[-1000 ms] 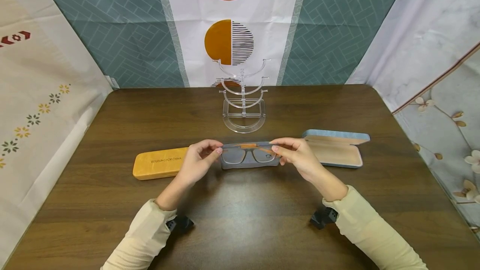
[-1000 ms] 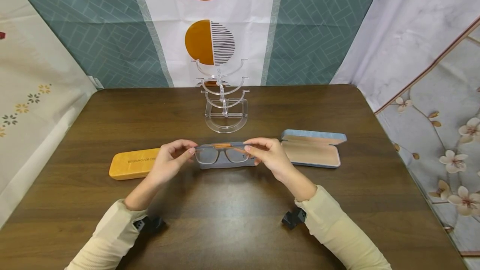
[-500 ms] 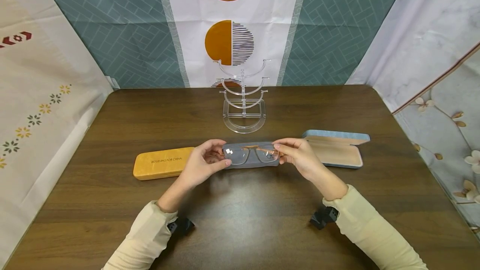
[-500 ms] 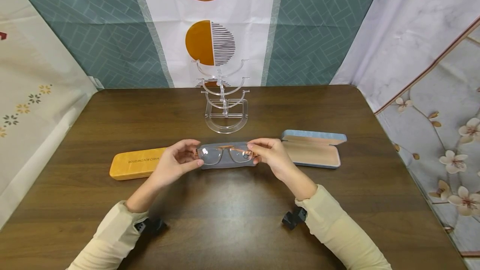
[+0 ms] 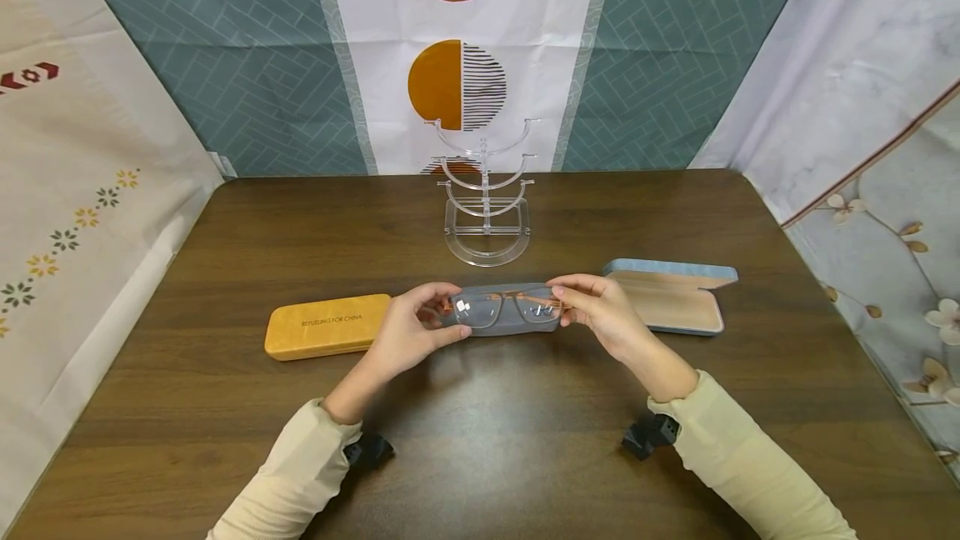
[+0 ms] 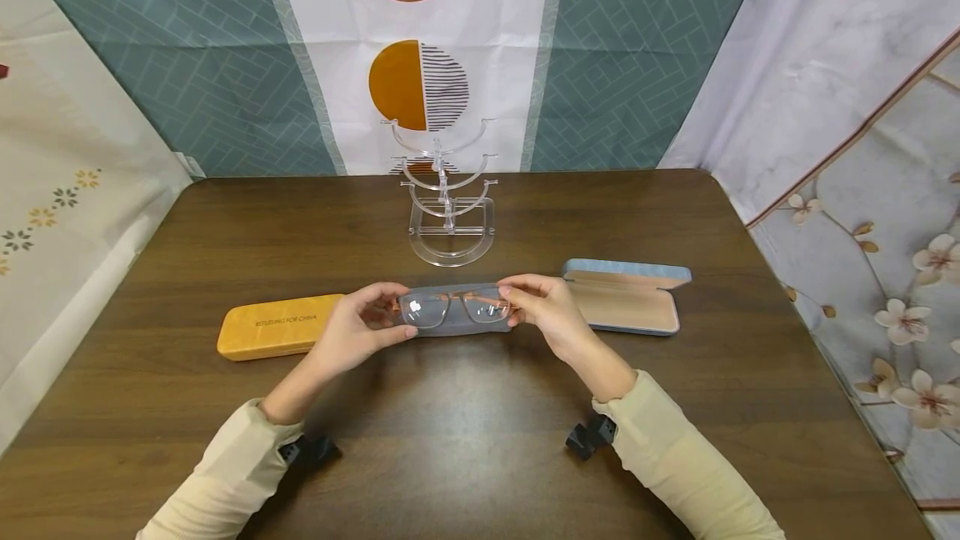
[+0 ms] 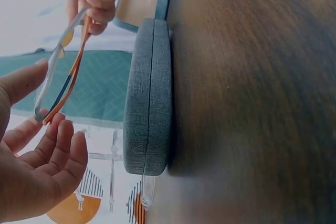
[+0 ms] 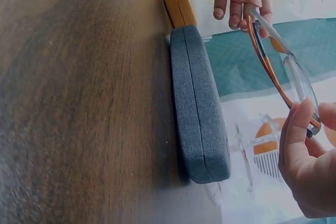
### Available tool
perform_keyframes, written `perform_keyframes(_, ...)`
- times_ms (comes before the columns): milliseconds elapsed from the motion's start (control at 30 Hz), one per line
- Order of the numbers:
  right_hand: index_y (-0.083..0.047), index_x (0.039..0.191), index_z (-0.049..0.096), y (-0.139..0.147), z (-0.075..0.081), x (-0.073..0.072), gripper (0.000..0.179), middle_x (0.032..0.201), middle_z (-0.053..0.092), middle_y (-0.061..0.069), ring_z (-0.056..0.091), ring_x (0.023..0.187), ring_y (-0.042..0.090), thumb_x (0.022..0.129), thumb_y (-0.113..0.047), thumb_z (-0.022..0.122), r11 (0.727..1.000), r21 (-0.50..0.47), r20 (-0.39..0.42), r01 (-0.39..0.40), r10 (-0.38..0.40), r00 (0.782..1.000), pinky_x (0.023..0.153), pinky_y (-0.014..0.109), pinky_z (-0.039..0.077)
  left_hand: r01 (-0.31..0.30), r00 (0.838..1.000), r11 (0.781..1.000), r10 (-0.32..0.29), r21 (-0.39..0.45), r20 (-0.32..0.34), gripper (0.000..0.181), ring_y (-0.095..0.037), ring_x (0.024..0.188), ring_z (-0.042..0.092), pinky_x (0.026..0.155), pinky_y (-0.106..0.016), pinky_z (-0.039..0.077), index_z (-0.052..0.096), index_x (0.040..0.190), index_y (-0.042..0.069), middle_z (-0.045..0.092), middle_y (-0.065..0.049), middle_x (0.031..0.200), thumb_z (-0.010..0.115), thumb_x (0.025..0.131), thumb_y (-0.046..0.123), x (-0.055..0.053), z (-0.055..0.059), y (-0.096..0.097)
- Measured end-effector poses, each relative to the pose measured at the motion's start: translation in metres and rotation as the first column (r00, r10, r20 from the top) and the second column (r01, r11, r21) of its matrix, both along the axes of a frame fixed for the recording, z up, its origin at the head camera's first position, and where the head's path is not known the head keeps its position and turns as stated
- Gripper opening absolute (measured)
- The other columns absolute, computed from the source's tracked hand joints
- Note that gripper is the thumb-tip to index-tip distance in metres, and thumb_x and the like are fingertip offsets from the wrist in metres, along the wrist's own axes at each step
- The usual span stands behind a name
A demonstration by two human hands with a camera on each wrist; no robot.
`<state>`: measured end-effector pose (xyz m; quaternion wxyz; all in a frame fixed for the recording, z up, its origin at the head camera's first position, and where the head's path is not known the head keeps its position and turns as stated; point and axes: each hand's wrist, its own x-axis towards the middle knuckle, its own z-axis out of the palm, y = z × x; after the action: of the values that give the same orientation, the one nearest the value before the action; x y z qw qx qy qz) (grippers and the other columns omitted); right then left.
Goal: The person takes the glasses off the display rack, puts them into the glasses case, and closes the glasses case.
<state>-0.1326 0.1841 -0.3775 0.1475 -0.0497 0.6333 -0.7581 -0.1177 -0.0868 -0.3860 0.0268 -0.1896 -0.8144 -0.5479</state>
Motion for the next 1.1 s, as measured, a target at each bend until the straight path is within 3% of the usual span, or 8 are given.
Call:
perform_keyframes(133, 0.009, 0.102, 0.061, 0.002, 0.001, 0.001, 0.018, 0.075, 0.063, 0.003, 0.058, 0.063, 0.014, 0.089, -0.002, 0.056, 1.000, -0.010, -0.005, 0.004, -0.004, 1.000, 0.058, 0.022, 0.049, 0.004, 0.999, 1.000, -0.005, -0.021, -0.047, 0.041, -0.027, 0.078, 0.058, 0.066, -0.039, 0.051, 0.063, 0.104, 0.000, 0.060, -0.015, 0.085, 0.080, 0.066, 0.003, -0.001, 0.000, 0.001)
perform_keyframes(267, 0.020, 0.113, 0.049, 0.006, 0.001, 0.002, 0.033, 0.078, 0.062, 0.003, 0.058, 0.065, 0.014, 0.088, -0.001, 0.057, 1.000, 0.001, -0.018, -0.010, 0.010, 1.000, 0.061, 0.022, 0.051, -0.001, 0.996, 0.999, -0.003, -0.045, -0.084, 0.039, -0.022, 0.077, 0.058, 0.064, -0.034, 0.052, 0.064, 0.102, 0.000, 0.060, -0.011, 0.083, 0.080, 0.067, 0.004, -0.003, 0.000, 0.003)
perform_keyframes(367, 0.022, 0.118, 0.043, 0.009, 0.000, 0.003, 0.041, 0.082, 0.061, 0.002, 0.059, 0.069, 0.013, 0.085, 0.003, 0.059, 0.999, 0.035, -0.053, -0.026, 0.028, 0.998, 0.064, 0.023, 0.051, -0.005, 0.996, 0.998, 0.000, -0.059, -0.094, 0.039, -0.019, 0.077, 0.058, 0.064, -0.032, 0.051, 0.064, 0.103, 0.000, 0.060, -0.009, 0.082, 0.079, 0.067, 0.005, -0.004, 0.000, 0.005)
perform_keyframes(567, 0.020, 0.124, 0.040, 0.015, 0.001, 0.006, 0.051, 0.092, 0.063, -0.002, 0.060, 0.079, 0.010, 0.080, 0.005, 0.063, 0.991, 0.127, -0.125, -0.047, 0.063, 0.990, 0.071, 0.024, 0.051, -0.005, 0.992, 0.999, -0.002, -0.052, -0.127, 0.039, -0.020, 0.076, 0.058, 0.063, -0.037, 0.051, 0.064, 0.103, -0.002, 0.060, -0.012, 0.081, 0.079, 0.067, 0.004, -0.006, 0.001, 0.009)
perform_keyframes(767, 0.013, 0.128, 0.040, 0.021, 0.005, 0.011, 0.054, 0.096, 0.060, -0.003, 0.059, 0.083, 0.008, 0.081, 0.004, 0.064, 0.972, 0.235, -0.161, -0.006, 0.045, 0.986, 0.072, 0.023, 0.050, 0.025, 0.987, 0.999, -0.031, -0.042, -0.157, 0.040, -0.021, 0.077, 0.057, 0.062, -0.034, 0.051, 0.064, 0.105, -0.003, 0.061, -0.014, 0.082, 0.078, 0.069, 0.006, -0.007, 0.002, 0.015)
perform_keyframes(1100, 0.006, 0.127, 0.046, 0.033, 0.005, 0.015, 0.051, 0.094, 0.062, 0.000, 0.061, 0.082, 0.011, 0.080, 0.001, 0.067, 0.974, 0.224, -0.230, 0.023, 0.030, 0.973, 0.071, 0.024, 0.052, 0.047, 0.986, 0.998, -0.053, -0.038, -0.159, 0.039, -0.021, 0.077, 0.057, 0.063, -0.036, 0.051, 0.064, 0.106, -0.003, 0.061, -0.009, 0.082, 0.077, 0.071, 0.008, -0.007, 0.006, 0.025)
